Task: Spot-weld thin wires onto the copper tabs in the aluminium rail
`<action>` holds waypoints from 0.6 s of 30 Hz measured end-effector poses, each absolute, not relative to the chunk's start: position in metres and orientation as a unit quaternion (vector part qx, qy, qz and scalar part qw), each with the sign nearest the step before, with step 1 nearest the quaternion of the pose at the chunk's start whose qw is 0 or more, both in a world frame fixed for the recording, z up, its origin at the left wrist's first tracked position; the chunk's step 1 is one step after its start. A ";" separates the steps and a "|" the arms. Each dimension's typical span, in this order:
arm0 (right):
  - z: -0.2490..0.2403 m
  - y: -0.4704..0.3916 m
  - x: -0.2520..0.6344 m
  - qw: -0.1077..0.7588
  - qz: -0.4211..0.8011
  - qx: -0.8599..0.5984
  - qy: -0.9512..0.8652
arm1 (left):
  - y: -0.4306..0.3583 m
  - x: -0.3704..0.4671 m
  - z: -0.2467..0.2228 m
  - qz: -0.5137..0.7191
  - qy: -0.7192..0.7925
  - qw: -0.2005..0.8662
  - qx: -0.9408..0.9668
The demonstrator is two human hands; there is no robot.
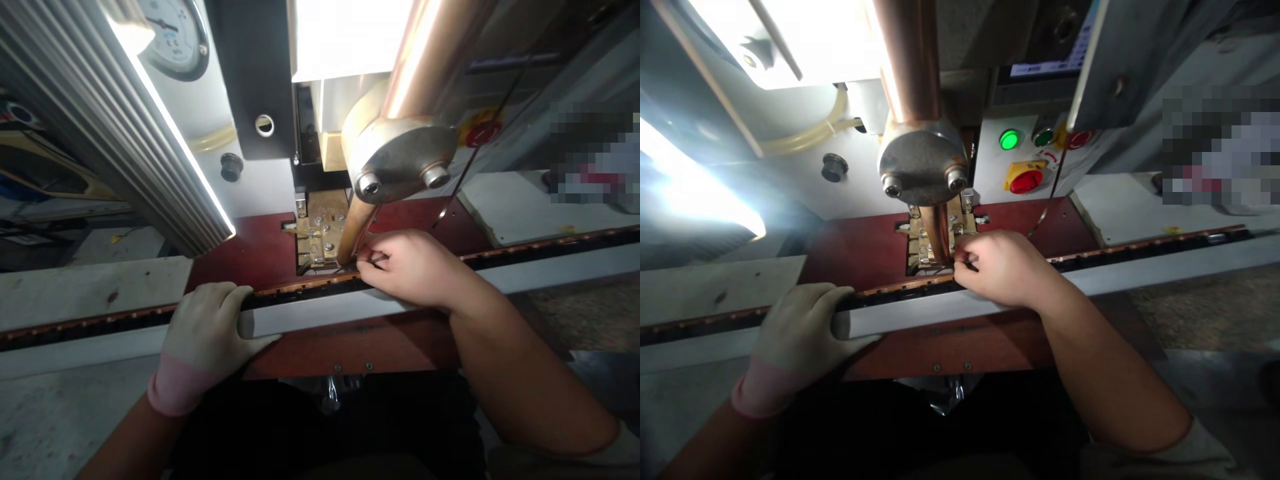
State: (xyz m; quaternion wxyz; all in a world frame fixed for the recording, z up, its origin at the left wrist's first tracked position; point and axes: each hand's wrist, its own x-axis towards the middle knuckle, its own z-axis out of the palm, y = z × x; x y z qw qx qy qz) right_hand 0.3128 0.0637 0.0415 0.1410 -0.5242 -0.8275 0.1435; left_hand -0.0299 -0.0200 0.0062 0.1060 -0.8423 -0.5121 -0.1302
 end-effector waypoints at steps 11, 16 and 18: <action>0.042 0.062 0.310 0.128 0.183 -0.505 -0.834 | -0.023 -0.023 0.000 -0.140 -0.507 0.137 -0.839; 0.044 0.061 0.312 0.094 0.180 -0.488 -0.849 | -0.023 -0.022 0.001 -0.137 -0.510 0.129 -0.839; 0.044 0.061 0.314 0.093 0.168 -0.491 -0.850 | -0.023 -0.021 0.003 -0.137 -0.512 0.126 -0.839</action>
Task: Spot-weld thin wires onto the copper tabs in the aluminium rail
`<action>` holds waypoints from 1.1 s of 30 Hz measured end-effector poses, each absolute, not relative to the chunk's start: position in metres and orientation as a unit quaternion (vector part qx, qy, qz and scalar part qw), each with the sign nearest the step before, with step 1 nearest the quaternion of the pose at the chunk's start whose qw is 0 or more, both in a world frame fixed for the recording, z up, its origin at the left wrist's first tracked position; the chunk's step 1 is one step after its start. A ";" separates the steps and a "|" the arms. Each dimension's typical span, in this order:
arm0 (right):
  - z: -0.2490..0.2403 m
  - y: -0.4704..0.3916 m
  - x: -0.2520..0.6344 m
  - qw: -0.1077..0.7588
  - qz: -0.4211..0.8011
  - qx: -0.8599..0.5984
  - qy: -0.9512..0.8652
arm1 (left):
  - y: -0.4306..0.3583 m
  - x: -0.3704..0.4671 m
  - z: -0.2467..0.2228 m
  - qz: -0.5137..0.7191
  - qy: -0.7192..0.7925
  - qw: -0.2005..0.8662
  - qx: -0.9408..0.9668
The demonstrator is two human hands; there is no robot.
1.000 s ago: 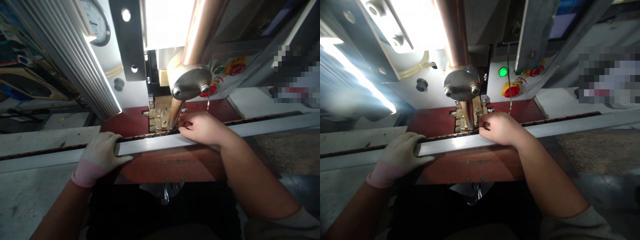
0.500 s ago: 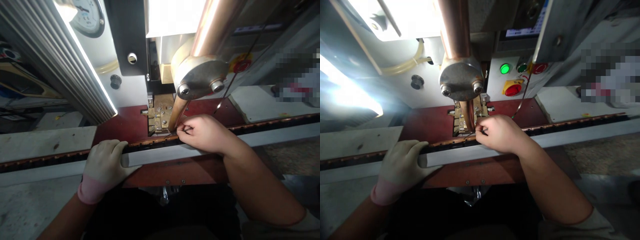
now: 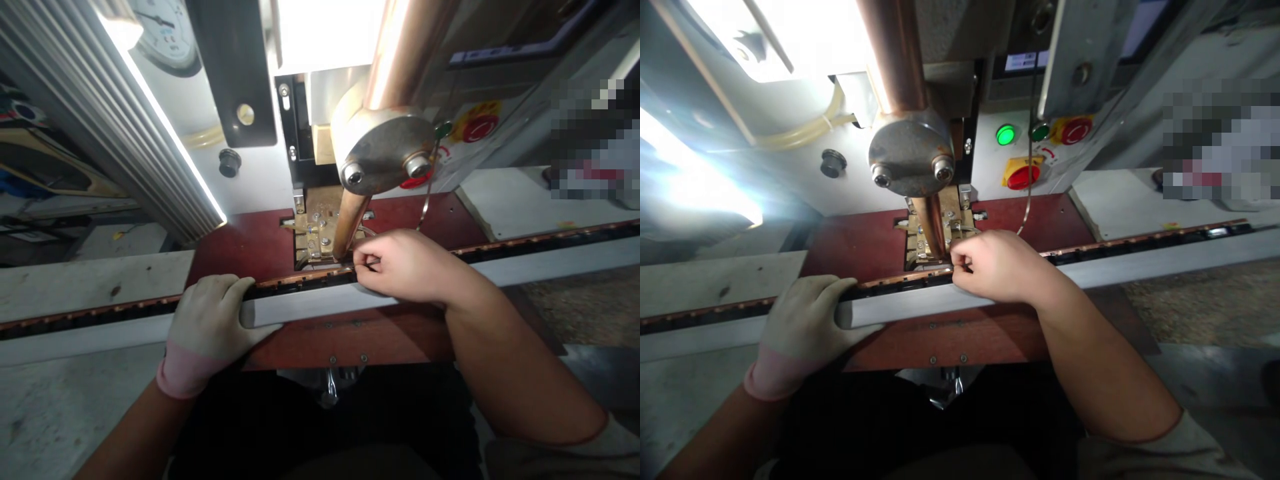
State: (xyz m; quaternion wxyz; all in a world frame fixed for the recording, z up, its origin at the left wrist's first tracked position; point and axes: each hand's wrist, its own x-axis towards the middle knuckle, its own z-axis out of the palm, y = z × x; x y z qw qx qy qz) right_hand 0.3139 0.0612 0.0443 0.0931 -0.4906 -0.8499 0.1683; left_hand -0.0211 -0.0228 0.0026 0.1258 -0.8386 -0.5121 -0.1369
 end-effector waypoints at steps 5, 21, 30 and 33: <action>0.043 0.063 0.316 0.094 0.154 -0.509 -0.842 | -0.016 -0.023 0.006 -0.122 -0.517 0.100 -0.842; 0.034 0.069 0.320 0.096 0.120 -0.519 -0.841 | 0.008 -0.016 0.020 -0.043 -0.523 0.024 -0.851; 0.029 0.080 0.325 0.106 0.157 -0.505 -0.842 | 0.008 -0.021 0.014 -0.056 -0.521 0.041 -0.851; 0.030 0.079 0.326 0.090 0.123 -0.506 -0.849 | 0.007 -0.021 0.014 -0.062 -0.522 0.042 -0.850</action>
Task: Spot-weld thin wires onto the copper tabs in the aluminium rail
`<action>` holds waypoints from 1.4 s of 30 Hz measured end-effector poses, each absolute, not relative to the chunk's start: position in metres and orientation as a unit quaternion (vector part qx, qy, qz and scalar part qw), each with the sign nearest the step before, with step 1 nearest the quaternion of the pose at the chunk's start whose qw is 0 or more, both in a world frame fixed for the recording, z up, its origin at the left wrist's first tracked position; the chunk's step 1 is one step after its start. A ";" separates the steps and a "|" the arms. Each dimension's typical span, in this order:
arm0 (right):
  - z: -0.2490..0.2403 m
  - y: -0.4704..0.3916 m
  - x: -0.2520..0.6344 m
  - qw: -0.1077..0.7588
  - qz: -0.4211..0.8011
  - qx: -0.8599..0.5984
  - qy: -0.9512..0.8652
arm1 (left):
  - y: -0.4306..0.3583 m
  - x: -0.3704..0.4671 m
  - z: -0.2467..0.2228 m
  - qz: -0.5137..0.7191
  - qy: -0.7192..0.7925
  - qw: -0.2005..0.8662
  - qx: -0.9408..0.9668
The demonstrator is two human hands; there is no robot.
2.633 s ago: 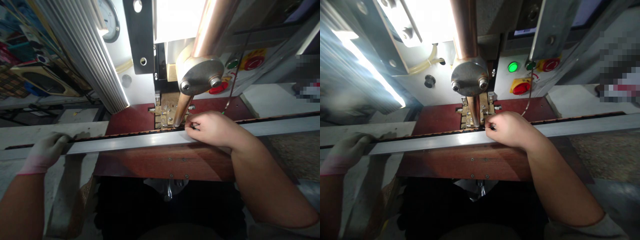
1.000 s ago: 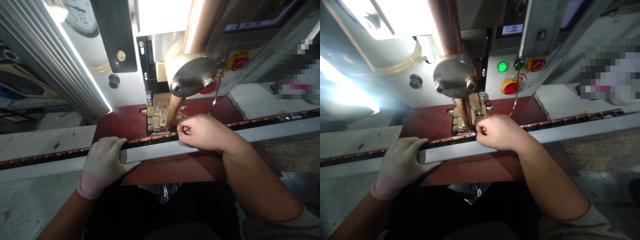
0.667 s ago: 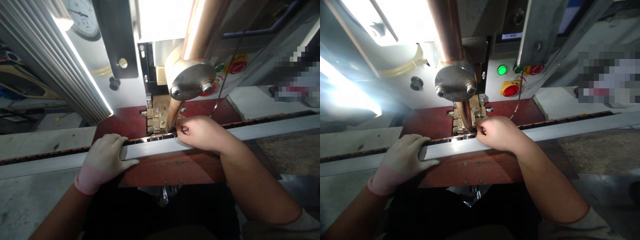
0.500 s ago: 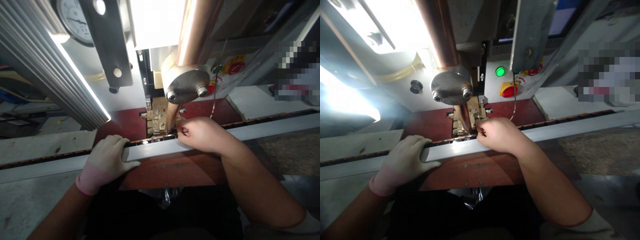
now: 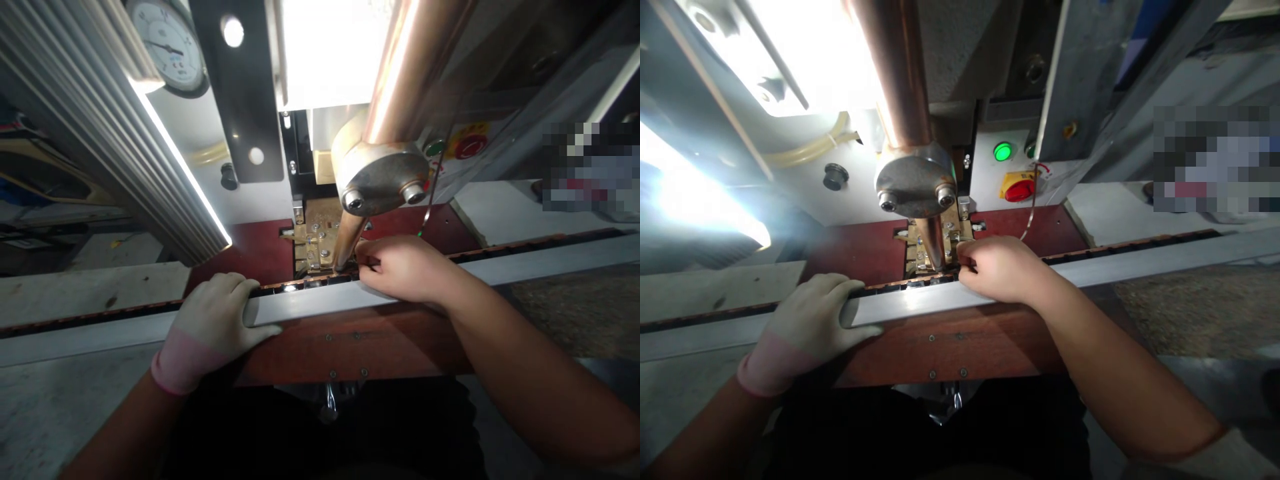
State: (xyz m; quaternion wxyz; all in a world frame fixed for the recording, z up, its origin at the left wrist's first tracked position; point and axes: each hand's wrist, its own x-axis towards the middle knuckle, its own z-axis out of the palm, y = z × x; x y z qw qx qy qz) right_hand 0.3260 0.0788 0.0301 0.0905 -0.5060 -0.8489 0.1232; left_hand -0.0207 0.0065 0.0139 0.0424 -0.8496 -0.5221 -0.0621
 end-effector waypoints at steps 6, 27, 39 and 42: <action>0.026 0.068 0.328 0.118 0.122 -0.526 -0.833 | 0.003 -0.016 0.014 -0.069 -0.529 0.036 -0.845; 0.016 0.067 0.321 0.145 0.103 -0.522 -0.834 | 0.012 -0.016 0.018 -0.054 -0.535 0.025 -0.843; 0.018 0.067 0.322 0.163 0.142 -0.528 -0.821 | 0.014 -0.021 0.021 -0.052 -0.542 0.013 -0.839; 0.019 0.068 0.323 0.184 0.168 -0.520 -0.817 | 0.014 -0.023 0.021 -0.043 -0.554 0.023 -0.831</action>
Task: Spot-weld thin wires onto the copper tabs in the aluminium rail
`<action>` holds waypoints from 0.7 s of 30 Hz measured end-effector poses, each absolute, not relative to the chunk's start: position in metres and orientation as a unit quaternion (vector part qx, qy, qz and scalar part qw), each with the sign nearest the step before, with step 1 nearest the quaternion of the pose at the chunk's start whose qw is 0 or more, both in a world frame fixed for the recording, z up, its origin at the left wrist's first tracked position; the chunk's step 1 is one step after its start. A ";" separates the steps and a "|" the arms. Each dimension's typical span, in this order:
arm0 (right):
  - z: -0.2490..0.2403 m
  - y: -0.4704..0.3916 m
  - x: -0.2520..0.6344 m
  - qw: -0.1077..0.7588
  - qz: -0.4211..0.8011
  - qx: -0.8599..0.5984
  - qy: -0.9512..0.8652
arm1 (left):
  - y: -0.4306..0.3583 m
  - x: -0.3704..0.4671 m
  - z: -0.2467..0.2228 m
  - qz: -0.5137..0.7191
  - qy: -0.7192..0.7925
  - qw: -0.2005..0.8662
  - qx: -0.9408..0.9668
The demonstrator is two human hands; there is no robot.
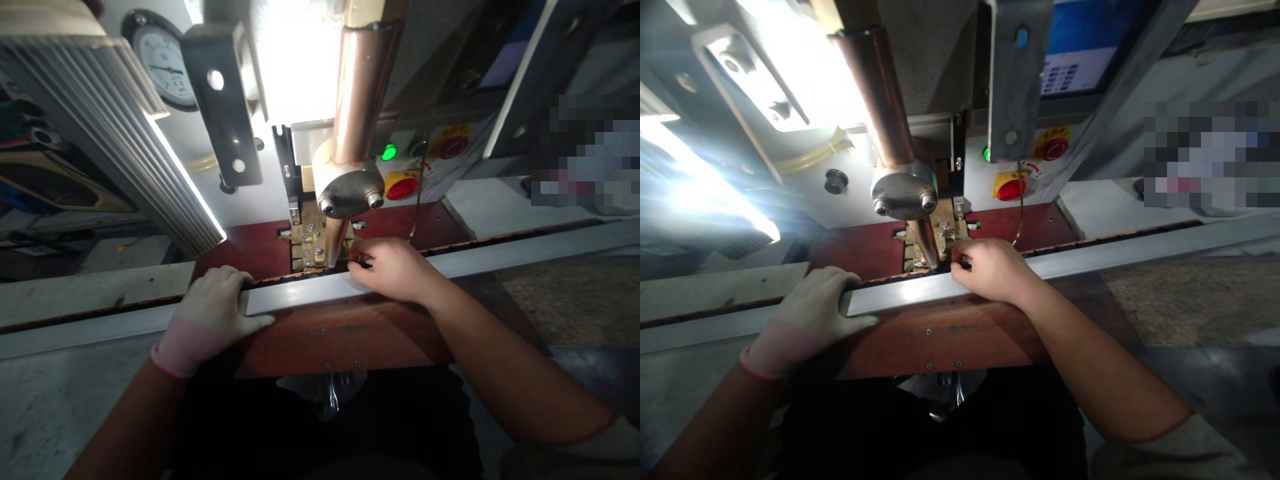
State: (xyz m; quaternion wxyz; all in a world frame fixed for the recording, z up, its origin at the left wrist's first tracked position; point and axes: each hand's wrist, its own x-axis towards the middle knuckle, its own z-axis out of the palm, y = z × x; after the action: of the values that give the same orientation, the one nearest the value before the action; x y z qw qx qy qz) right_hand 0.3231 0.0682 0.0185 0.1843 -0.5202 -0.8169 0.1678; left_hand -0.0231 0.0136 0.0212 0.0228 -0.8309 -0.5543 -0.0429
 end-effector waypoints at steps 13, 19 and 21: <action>0.016 0.076 0.322 0.188 0.210 -0.522 -0.805 | 0.014 -0.026 0.019 -0.050 -0.534 0.028 -0.843; 0.015 0.068 0.323 0.193 0.159 -0.545 -0.801 | 0.013 -0.023 0.022 -0.056 -0.531 0.029 -0.845; 0.014 0.066 0.323 0.200 0.149 -0.548 -0.799 | 0.012 -0.022 0.023 -0.052 -0.526 0.032 -0.848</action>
State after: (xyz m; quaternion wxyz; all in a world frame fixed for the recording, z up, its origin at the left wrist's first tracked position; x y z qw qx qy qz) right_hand 0.3230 0.0657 0.0140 0.1997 -0.5480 -0.7986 0.1485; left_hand -0.0222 0.0122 0.0225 0.0316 -0.8484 -0.5258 -0.0520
